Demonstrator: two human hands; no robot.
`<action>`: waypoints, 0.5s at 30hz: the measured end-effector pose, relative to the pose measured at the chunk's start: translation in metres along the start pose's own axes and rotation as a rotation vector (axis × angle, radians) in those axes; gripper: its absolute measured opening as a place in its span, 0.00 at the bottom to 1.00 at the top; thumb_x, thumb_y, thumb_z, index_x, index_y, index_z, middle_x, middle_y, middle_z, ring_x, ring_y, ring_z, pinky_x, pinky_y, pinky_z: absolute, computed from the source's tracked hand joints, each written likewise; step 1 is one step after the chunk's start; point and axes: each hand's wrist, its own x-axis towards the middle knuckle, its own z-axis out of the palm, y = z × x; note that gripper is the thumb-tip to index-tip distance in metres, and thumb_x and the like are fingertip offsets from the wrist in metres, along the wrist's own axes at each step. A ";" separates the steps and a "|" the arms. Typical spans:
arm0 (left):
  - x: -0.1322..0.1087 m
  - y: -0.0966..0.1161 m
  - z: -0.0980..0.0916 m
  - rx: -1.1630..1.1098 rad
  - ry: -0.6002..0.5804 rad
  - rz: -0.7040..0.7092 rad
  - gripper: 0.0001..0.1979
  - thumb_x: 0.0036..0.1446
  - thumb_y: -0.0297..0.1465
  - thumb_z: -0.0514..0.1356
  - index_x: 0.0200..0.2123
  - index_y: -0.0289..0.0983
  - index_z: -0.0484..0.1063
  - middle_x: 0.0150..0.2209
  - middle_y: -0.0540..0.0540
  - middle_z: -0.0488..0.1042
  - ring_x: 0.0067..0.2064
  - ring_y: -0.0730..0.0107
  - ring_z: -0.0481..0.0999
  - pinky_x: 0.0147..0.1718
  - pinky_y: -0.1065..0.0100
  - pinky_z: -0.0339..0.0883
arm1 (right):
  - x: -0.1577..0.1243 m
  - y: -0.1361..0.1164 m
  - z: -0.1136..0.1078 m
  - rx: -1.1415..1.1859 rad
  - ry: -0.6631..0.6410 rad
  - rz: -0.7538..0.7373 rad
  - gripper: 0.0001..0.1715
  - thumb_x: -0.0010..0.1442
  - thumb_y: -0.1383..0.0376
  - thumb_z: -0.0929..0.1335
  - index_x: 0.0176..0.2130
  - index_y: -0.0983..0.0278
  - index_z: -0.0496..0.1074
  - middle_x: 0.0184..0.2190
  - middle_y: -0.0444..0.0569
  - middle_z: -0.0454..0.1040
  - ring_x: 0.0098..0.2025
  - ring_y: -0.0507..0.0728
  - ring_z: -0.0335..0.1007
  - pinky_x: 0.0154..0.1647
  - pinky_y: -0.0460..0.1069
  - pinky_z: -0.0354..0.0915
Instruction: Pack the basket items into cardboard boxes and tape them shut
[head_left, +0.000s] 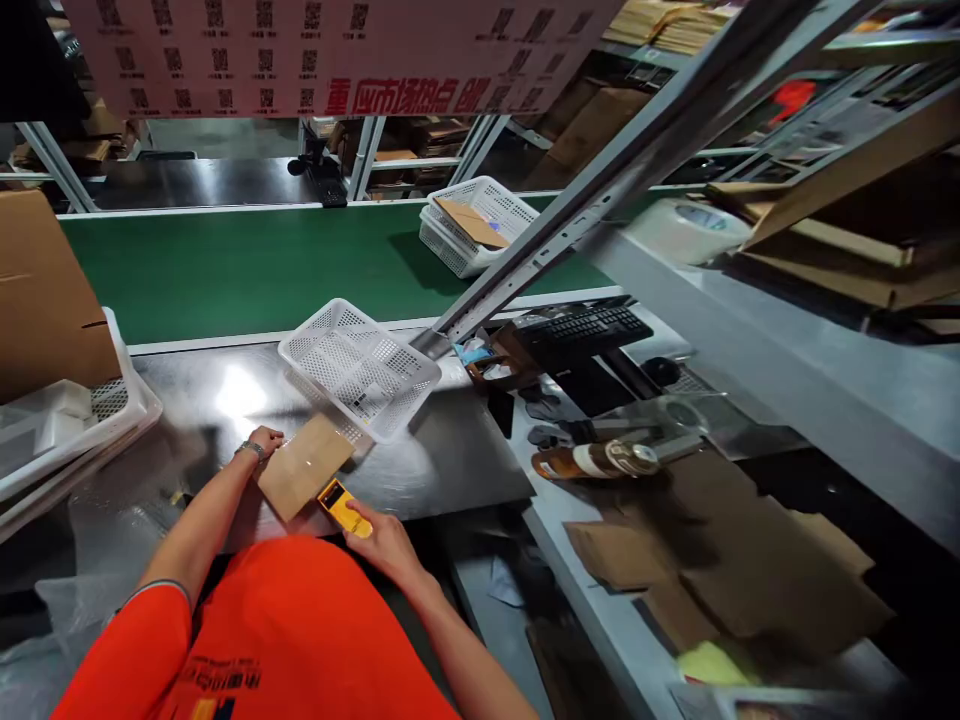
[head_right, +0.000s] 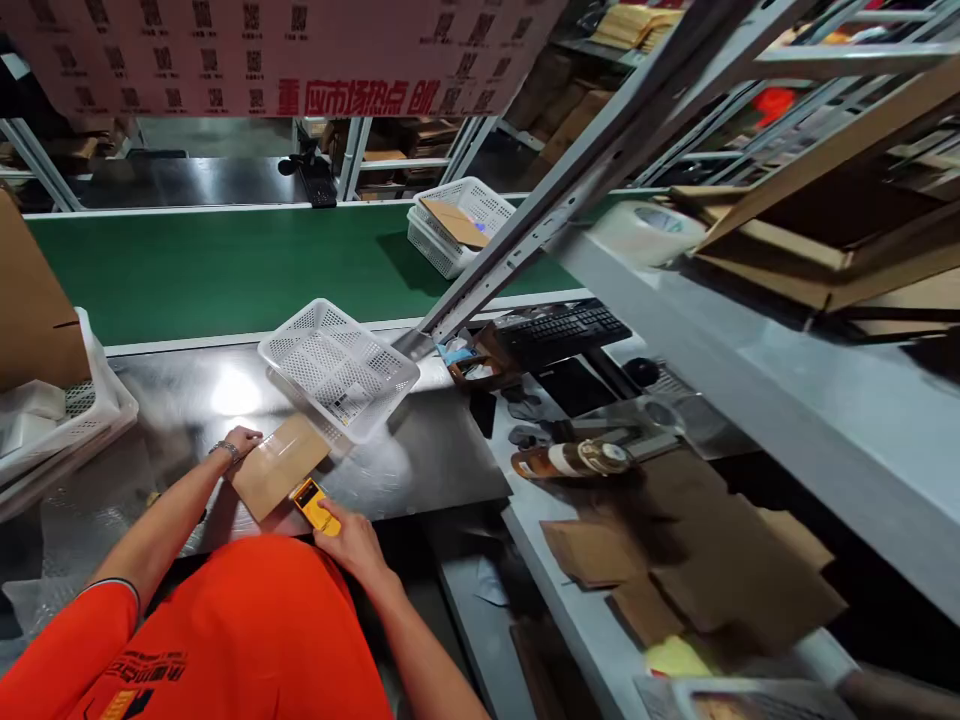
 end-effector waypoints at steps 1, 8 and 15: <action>-0.002 0.001 -0.001 0.062 0.019 0.007 0.32 0.69 0.42 0.76 0.71 0.33 0.83 0.62 0.29 0.88 0.63 0.39 0.87 0.64 0.50 0.77 | 0.005 -0.004 0.003 0.002 0.000 -0.006 0.33 0.57 0.60 0.81 0.61 0.55 0.95 0.47 0.54 0.97 0.53 0.73 0.97 0.60 0.61 0.85; -0.045 0.008 0.044 0.329 -0.067 0.153 0.58 0.56 0.50 0.85 0.84 0.35 0.74 0.78 0.21 0.78 0.76 0.23 0.80 0.74 0.43 0.75 | 0.016 0.008 0.006 0.080 -0.019 -0.018 0.34 0.53 0.62 0.81 0.59 0.55 0.96 0.52 0.54 0.98 0.55 0.76 0.97 0.63 0.65 0.87; -0.060 -0.001 0.055 0.411 -0.112 0.167 0.81 0.34 0.44 0.90 0.90 0.32 0.63 0.79 0.16 0.74 0.76 0.16 0.79 0.73 0.34 0.77 | 0.017 -0.002 -0.007 0.207 -0.012 -0.068 0.32 0.51 0.60 0.81 0.56 0.58 0.96 0.49 0.56 0.97 0.48 0.72 0.96 0.56 0.64 0.89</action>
